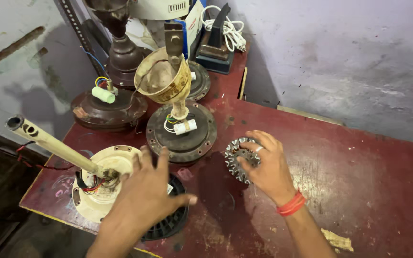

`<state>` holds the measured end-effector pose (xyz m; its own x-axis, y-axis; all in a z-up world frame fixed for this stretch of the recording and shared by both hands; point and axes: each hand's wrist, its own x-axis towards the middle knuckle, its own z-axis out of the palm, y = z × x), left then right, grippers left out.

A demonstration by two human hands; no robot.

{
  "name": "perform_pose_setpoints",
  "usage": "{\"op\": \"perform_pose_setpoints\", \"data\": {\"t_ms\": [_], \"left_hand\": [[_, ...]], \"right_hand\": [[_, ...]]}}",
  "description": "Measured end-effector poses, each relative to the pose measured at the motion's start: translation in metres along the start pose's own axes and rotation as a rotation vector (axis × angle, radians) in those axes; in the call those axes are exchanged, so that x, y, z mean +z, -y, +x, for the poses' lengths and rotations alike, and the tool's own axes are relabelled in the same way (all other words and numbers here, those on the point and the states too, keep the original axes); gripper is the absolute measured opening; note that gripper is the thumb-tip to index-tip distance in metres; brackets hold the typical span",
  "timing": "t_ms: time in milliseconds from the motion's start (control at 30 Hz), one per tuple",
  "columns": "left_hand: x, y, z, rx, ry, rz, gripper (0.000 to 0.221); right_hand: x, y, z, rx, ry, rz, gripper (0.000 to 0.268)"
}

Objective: The person repeatedly picks up small white rectangular pieces and places them into slots on a circular metal rotor component on a workbench. The person handles the rotor and pieces by hand, rotating the rotor as needed to access different slots.

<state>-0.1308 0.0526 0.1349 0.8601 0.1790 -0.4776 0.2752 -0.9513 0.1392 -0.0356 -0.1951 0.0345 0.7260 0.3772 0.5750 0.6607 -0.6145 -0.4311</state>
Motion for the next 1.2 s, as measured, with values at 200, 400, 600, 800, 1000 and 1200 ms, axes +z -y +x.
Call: {"op": "perform_pose_setpoints", "data": {"t_ms": [200,400,600,800,1000,1200], "left_hand": [[0.022,0.001,-0.015,-0.067,0.097,0.050,0.144],[0.035,0.023,-0.008,0.454,0.020,0.064,0.135],[0.046,0.025,-0.011,0.073,0.063,-0.030,0.141],[0.039,0.040,-0.013,0.749,-0.113,-0.089,0.116],[0.042,0.037,-0.002,0.113,0.176,0.120,0.121],[0.033,0.046,-0.004,0.700,-0.054,-0.135,0.135]], "right_hand": [[0.026,0.030,0.009,-0.183,0.227,0.102,0.044],[0.063,0.068,0.000,-0.324,0.466,0.090,0.049],[0.069,0.064,-0.004,-0.235,0.541,0.089,0.046],[0.070,0.057,-0.009,-0.254,0.544,-0.012,0.034],[0.067,0.057,-0.015,-0.153,0.459,0.061,0.055],[0.056,0.056,-0.012,0.002,0.414,0.037,0.067]]}}
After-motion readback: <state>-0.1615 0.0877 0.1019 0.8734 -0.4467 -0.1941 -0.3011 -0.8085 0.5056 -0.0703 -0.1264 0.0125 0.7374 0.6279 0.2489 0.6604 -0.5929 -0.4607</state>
